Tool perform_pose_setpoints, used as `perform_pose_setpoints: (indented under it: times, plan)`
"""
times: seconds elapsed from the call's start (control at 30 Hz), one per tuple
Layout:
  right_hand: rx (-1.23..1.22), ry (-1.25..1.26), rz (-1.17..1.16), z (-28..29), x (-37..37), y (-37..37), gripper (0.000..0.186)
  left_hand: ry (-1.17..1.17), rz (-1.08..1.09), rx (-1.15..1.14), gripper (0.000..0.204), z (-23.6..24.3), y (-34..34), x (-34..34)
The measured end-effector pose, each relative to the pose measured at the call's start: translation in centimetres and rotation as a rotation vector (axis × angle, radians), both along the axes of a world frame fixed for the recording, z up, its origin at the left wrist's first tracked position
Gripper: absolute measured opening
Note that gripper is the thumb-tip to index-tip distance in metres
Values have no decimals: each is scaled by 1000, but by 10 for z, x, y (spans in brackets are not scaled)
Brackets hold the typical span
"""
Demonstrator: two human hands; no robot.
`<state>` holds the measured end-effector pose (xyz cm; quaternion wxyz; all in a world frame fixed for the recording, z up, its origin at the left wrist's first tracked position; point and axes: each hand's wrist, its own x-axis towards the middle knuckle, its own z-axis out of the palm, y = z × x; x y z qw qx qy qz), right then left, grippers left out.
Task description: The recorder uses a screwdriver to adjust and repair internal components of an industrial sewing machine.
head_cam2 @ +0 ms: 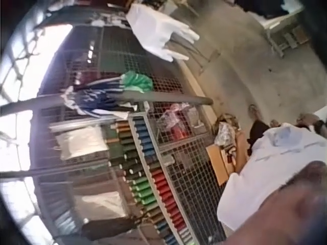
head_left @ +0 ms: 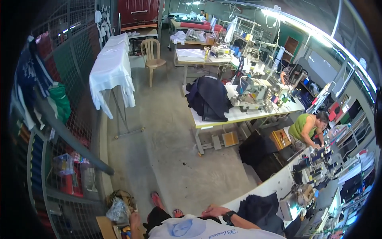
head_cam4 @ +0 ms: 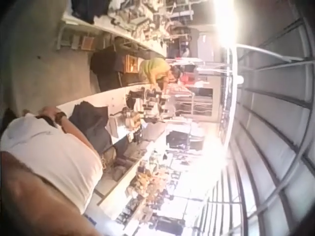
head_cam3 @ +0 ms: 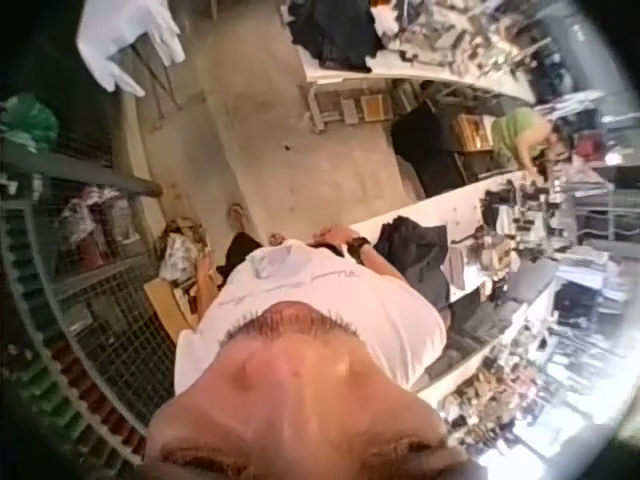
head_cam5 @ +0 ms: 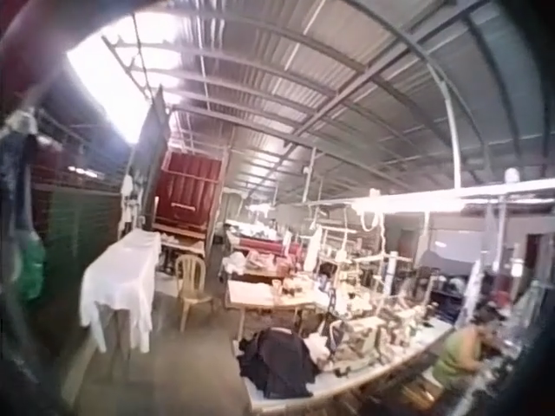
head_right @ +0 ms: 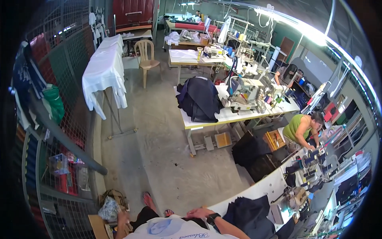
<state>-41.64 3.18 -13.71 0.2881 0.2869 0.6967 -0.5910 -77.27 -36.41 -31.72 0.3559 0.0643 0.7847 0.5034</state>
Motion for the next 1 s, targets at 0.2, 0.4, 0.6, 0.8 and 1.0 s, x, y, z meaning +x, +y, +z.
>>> perform_pose_setpoints:
  times: [0.2,0.4,0.6,0.8,1.0]
  plan:
    - [1,-82,-312,-25,-94,60,45,64,-410,-570,20,-39,36,-68]
    - [42,-144,-371,-10,-263,153,52,380,-768,-574,21,-56,172,-278]
    - [8,-41,-222,16,-387,235,41,612,-548,-321,32,8,445,-555]
    - [62,-11,-210,17,-508,334,39,560,-514,1,36,105,675,-671]
    - [373,184,-129,31,-652,499,41,396,-869,-45,39,60,821,-714]
